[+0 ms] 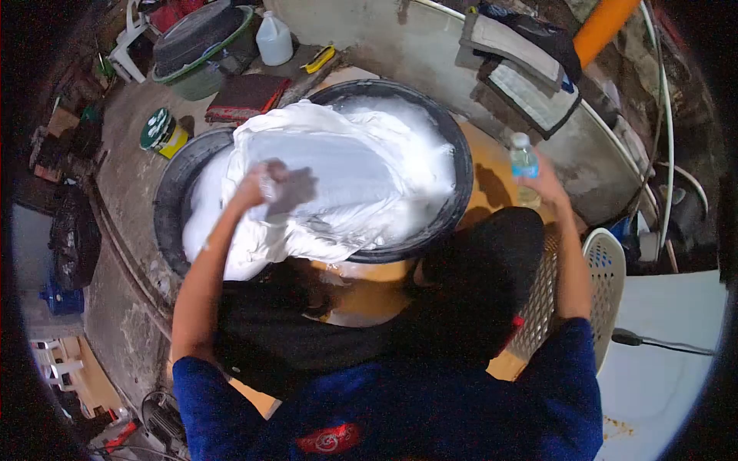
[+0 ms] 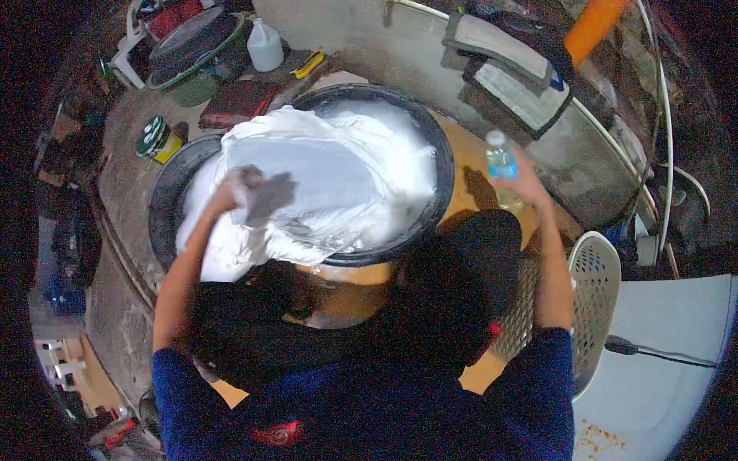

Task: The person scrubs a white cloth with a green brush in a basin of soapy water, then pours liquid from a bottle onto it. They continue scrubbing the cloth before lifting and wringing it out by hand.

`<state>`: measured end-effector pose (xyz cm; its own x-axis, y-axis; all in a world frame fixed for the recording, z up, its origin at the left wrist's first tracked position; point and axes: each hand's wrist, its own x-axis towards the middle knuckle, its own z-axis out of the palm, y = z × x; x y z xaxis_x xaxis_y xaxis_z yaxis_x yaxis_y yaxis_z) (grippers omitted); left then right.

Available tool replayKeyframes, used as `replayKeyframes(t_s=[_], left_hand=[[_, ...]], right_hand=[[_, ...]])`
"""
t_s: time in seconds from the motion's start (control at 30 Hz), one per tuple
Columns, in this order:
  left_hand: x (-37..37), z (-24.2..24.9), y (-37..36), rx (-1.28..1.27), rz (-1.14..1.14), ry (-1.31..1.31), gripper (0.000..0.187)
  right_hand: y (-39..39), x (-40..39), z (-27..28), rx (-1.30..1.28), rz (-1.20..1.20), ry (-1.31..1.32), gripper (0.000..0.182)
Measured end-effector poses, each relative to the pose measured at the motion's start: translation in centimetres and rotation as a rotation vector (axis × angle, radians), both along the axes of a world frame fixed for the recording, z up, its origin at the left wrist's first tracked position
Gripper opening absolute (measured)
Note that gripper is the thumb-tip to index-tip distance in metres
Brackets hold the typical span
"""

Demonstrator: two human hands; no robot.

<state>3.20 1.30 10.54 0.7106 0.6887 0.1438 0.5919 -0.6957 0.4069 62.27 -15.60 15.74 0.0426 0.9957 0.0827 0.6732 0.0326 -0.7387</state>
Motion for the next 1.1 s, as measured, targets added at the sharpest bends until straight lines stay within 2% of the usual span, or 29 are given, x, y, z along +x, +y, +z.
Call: replayKeyframes(t_s=[0.03,0.07,0.1,0.13,0.17,0.2,0.23,0.27,0.3,0.43,0.5,0.57,0.63,0.73,0.77,0.83,0.9,0.97,1.03,1.1], left_hand=[[3.2,-1.3,-1.5,-0.169,0.147,-0.012,0.03],[5.9,-2.5,-2.2,-0.289,-0.071,0.018,0.036],[10.4,0.0,-5.1,-0.605,0.086,0.073,0.04],[12.8,-2.6,-6.8,-0.566,-0.159,-0.189,0.037],[16.3,-3.4,-7.5,-0.708,-0.259,-0.074,0.013],[18.5,-12.1,-7.2,-0.744,-0.392,-0.296,0.007],[21.1,-15.1,-7.3,-1.053,-0.355,-0.213,0.012],[23.7,-18.7,-8.6,-1.238,-0.197,-0.409,0.029],[26.0,-20.4,-9.8,-0.571,-0.319,-0.378,0.021],[31.2,-31.9,-10.0,-0.071,-0.496,0.56,0.022],[31.6,-38.1,-10.8,-0.081,-0.304,0.494,0.023],[31.1,-33.6,-10.7,-0.189,-0.177,0.438,0.023],[30.7,-29.3,-10.3,-0.271,-0.144,0.371,0.022],[30.1,-28.8,-9.5,-0.338,-0.161,0.346,0.022],[29.9,-29.5,-9.6,-0.309,-0.098,0.278,0.021],[30.5,-28.7,-7.2,-0.35,-0.429,0.575,0.022],[31.3,-29.0,-6.8,-0.428,-0.506,0.488,0.025],[31.5,-30.3,-7.5,-0.535,-0.313,0.04,0.029],[31.6,-30.3,-8.2,-0.537,-0.127,0.052,0.034],[33.0,-29.6,-9.0,-0.431,0.023,0.509,0.038]], right_hand=[[-1.4,0.3,-0.8,-0.012,-0.119,0.008,0.06],[-2.8,0.4,-1.6,-0.023,-0.234,0.017,0.055],[-4.0,1.0,-4.5,-0.03,-0.34,0.114,0.054],[-5.3,1.6,-7.1,-0.038,-0.444,0.212,0.053],[-6.8,2.0,-9.9,-0.052,-0.53,0.279,0.052],[-9.0,2.0,-12.5,-0.089,-0.6,0.295,0.052],[-11.2,1.8,-15.0,-0.127,-0.662,0.313,0.051],[-13.9,1.3,-17.3,-0.175,-0.718,0.322,0.05],[-16.3,0.7,-19.1,-0.22,-0.765,0.328,0.05],[-25.7,-2.8,-23.4,-0.43,-0.872,0.327,0.047],[-29.6,-4.8,-23.9,-0.526,-0.897,0.319,0.046],[-33.2,-6.7,-24.2,-0.604,-0.914,0.314,0.045],[-35.8,-8.1,-24.0,-0.667,-0.921,0.304,0.044],[-38.1,-10.0,-23.5,-0.731,-0.92,0.295,0.042],[-38.6,-10.6,-23.3,-0.746,-0.917,0.293,0.042],[-39.2,-11.2,-22.9,-0.77,-0.914,0.286,0.041],[-39.6,-11.6,-22.5,-0.783,-0.907,0.273,0.04],[-39.8,-12.0,-22.1,-0.796,-0.9,0.266,0.039],[-39.7,-12.1,-21.9,-0.806,-0.888,0.253,0.038],[-39.6,-12.0,-21.5,-0.814,-0.876,0.238,0.037]])
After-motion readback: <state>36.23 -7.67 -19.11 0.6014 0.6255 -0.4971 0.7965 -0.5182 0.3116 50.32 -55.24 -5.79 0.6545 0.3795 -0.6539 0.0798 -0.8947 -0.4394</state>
